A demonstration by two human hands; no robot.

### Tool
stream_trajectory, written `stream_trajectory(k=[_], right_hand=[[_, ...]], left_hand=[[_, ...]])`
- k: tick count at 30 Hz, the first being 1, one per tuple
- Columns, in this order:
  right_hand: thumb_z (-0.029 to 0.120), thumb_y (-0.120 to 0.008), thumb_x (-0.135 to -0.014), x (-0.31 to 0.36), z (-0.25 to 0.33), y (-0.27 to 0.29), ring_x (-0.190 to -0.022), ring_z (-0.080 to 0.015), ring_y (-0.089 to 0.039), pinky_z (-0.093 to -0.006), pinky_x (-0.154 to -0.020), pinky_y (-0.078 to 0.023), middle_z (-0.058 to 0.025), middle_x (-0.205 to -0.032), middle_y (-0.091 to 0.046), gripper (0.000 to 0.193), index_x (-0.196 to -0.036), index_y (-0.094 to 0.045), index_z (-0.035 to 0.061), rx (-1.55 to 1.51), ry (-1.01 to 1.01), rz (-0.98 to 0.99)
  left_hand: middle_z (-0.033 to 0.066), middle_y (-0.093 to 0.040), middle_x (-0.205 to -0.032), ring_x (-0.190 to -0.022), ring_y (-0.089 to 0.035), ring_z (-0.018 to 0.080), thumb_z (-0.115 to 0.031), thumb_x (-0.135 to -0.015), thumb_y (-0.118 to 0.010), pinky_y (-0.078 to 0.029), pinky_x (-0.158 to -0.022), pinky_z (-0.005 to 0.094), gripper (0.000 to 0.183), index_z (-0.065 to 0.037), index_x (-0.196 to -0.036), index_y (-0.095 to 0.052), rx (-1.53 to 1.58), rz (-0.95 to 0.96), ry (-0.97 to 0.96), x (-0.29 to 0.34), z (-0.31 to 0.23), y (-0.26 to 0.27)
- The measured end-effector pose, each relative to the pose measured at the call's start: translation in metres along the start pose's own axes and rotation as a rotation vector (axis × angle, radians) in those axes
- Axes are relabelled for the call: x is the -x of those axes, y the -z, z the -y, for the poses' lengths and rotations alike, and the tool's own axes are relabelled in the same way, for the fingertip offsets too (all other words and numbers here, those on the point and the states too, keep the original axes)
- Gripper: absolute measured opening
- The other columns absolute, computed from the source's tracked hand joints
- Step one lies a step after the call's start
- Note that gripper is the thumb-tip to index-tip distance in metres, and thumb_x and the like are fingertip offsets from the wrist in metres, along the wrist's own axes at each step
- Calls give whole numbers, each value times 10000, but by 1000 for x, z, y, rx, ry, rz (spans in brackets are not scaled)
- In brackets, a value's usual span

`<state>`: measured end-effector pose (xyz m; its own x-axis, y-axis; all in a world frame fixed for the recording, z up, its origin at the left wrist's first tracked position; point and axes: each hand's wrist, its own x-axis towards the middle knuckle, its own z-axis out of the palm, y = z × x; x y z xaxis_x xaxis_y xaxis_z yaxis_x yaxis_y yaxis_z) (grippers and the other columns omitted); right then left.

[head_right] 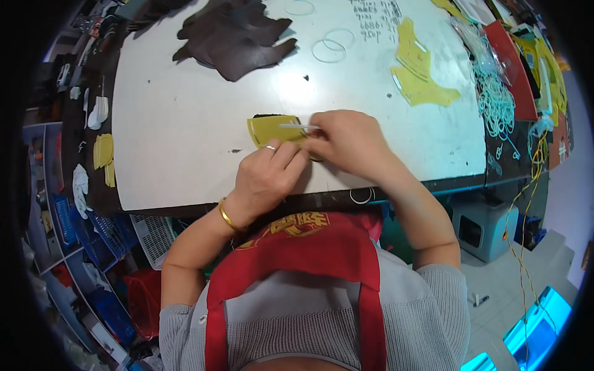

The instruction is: The person organizes cut leather pieces, places plastic stencils over them one by one, and traces marking lines onto the leather using a pen.

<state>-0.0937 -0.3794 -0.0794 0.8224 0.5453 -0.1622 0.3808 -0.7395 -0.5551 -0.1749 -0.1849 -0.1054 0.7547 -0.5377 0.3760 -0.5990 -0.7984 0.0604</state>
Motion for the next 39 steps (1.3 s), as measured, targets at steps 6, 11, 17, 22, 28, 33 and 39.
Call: stream_trajectory(k=[6,11,17,22,28,33,39], right_hand=[[327,-733,-896,-7,-78,55,-709,-202,-686,-331,-680,-517,-141,-806,-732,282,-1027,-786,82,-32,-313,-240],[225,-677,-983,-3,-78,56,-702,-87,-604,-240,-657,-476,-23,-794,-688,263,-1107,-728,-1,-523,-162,-591],[174,-677,-986,3,-28,31,-703,-53,-568,-220,-636,-473,13,-799,-658,200,-1055,-713,-10,-733,-39,-508],[189,-689,-963,-2,-4,8,-667,-86,-598,-266,-616,-484,-55,-743,-667,191,-1031,-731,15,-580,-29,-91],[256,-701,-920,-17,-2,-10,-585,-260,-631,-354,-593,-483,-120,-687,-674,208,-959,-737,55,-232,88,71],[308,-687,-925,-18,-1,-15,-648,-307,-668,-405,-612,-501,-120,-718,-693,222,-951,-731,91,-123,146,45],[348,-704,-905,-23,0,-9,-716,-323,-695,-427,-664,-526,-121,-754,-712,260,-968,-732,98,-72,95,60]], left_hand=[[100,-682,-1107,-897,-671,278,-36,-835,-649,-580,-743,370,323,-43,-1157,-639,-210,-283,130,-41,110,-12],[75,-633,-843,-821,-652,246,-44,-766,-668,-562,-680,344,276,-40,-1042,-651,-212,-140,129,-26,137,-10],[84,-681,-896,-848,-672,257,-30,-771,-673,-566,-702,355,241,-9,-1010,-697,66,12,39,19,32,24],[97,-683,-959,-878,-674,267,-53,-691,-766,-574,-742,364,297,-33,-982,-711,236,-237,127,45,12,21],[125,-700,-1029,-973,-698,316,1,-751,-766,-594,-795,377,240,-11,-982,-702,250,-264,301,50,5,1],[131,-700,-1065,-992,-698,317,20,-778,-730,-599,-810,379,243,-8,-1018,-705,236,-236,323,49,-1,2],[112,-688,-1130,-1046,-664,289,-11,-784,-669,-594,-819,358,312,-18,-1095,-703,150,-109,299,38,-3,7]])
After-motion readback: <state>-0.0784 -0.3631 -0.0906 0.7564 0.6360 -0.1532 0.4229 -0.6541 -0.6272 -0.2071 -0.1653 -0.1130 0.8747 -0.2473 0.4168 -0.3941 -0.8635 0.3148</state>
